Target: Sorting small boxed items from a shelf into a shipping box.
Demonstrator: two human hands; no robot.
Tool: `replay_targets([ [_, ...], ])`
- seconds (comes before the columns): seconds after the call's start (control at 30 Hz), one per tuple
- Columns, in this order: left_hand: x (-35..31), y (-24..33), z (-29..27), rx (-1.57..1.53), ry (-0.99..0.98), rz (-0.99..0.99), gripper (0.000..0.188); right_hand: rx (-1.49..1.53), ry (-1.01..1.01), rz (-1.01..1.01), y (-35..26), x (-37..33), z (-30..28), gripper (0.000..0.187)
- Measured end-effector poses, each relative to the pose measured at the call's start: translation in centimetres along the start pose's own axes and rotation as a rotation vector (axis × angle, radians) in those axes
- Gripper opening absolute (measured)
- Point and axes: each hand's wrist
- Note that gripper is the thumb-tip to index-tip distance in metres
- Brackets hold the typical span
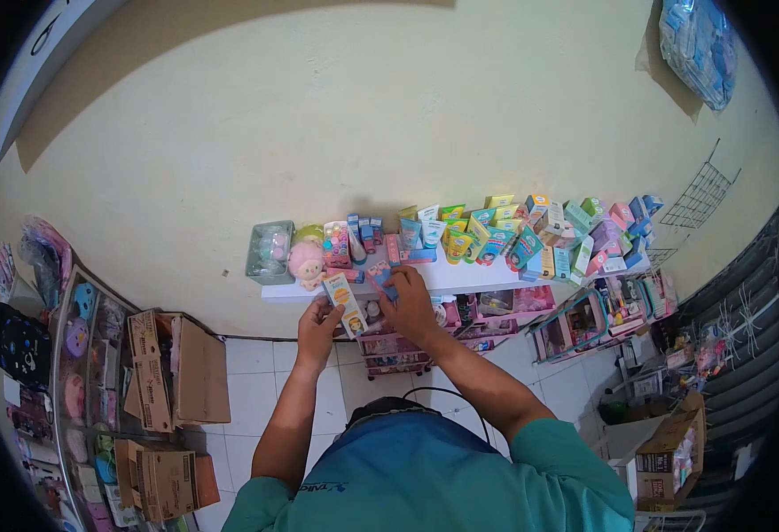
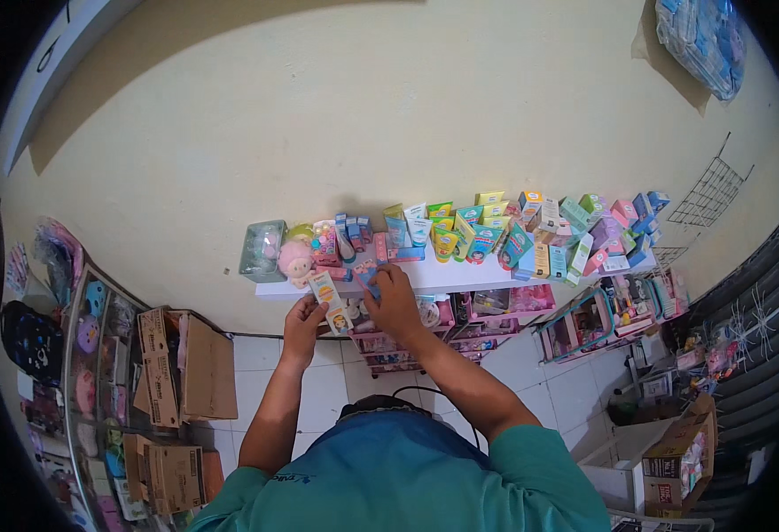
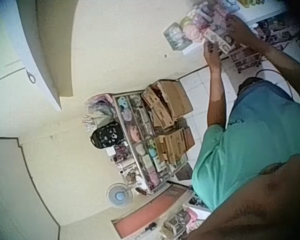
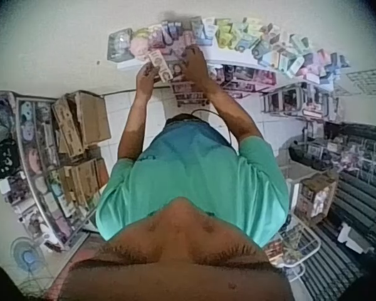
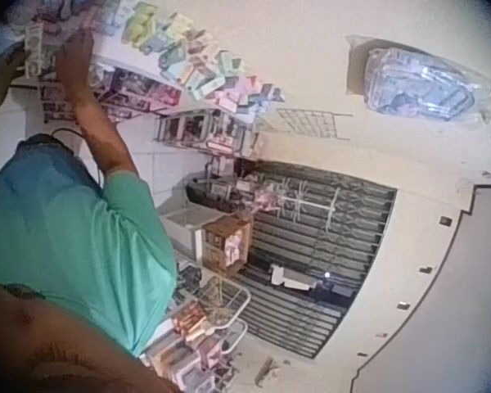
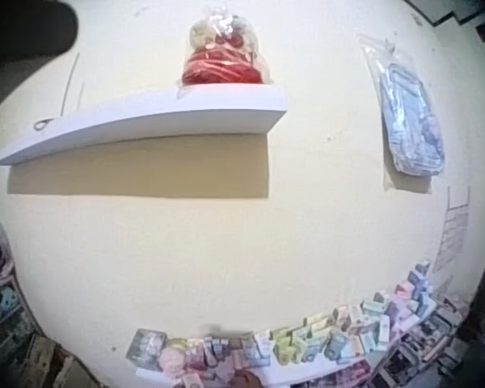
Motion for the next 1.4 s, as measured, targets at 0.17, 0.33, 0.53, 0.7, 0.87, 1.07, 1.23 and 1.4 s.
replay_targets([
  [0.17, -0.1, -0.4, 1.4, -0.127, 0.029, -0.064, 0.029, 0.327, -0.024, 0.099, -3.6, -0.7, -2.2, 0.028],
  [0.33, -0.6, -1.1, 1.8, -0.42, 0.038, -0.142, 0.034, 0.271, -0.047, 0.027, -4.9, -1.5, -1.2, 0.029],
  [0.53, -0.9, -0.6, 1.9, -0.423, 0.085, -0.15, 0.044, 0.255, -0.102, -0.027, -5.5, -2.2, -0.4, 0.031],
  [0.7, -0.7, 0.0, 2.3, -0.238, 0.161, -0.139, 0.044, 0.216, -0.11, -0.102, -5.8, -2.5, -0.3, 0.035],
  [0.87, -0.4, -0.1, 1.0, -0.24, 0.122, -0.12, 0.044, 0.265, -0.133, -0.143, -6.2, -0.8, -2.1, 0.038],
  [1.07, -0.4, 0.6, 0.6, -0.169, 0.171, -0.141, 0.039, -0.095, -0.018, -0.045, 2.6, 2.5, -1.4, 0.036],
  [1.23, -0.7, 1.0, 0.3, -0.183, 0.15, -0.105, 0.039, -0.453, -0.141, -0.005, 4.5, 2.8, -1.3, 0.032],
  [1.4, -0.7, 1.3, -0.3, -0.155, 0.133, -0.113, 0.037, -0.57, -0.11, 0.0, 4.7, 2.7, -1.2, 0.026],
])
Point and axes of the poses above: each hand's wrist, its own x-axis towards the middle knuckle, its own z-axis out of the palm, y = z × x, and after that the axes turned 13 degrees about -x, right-handed
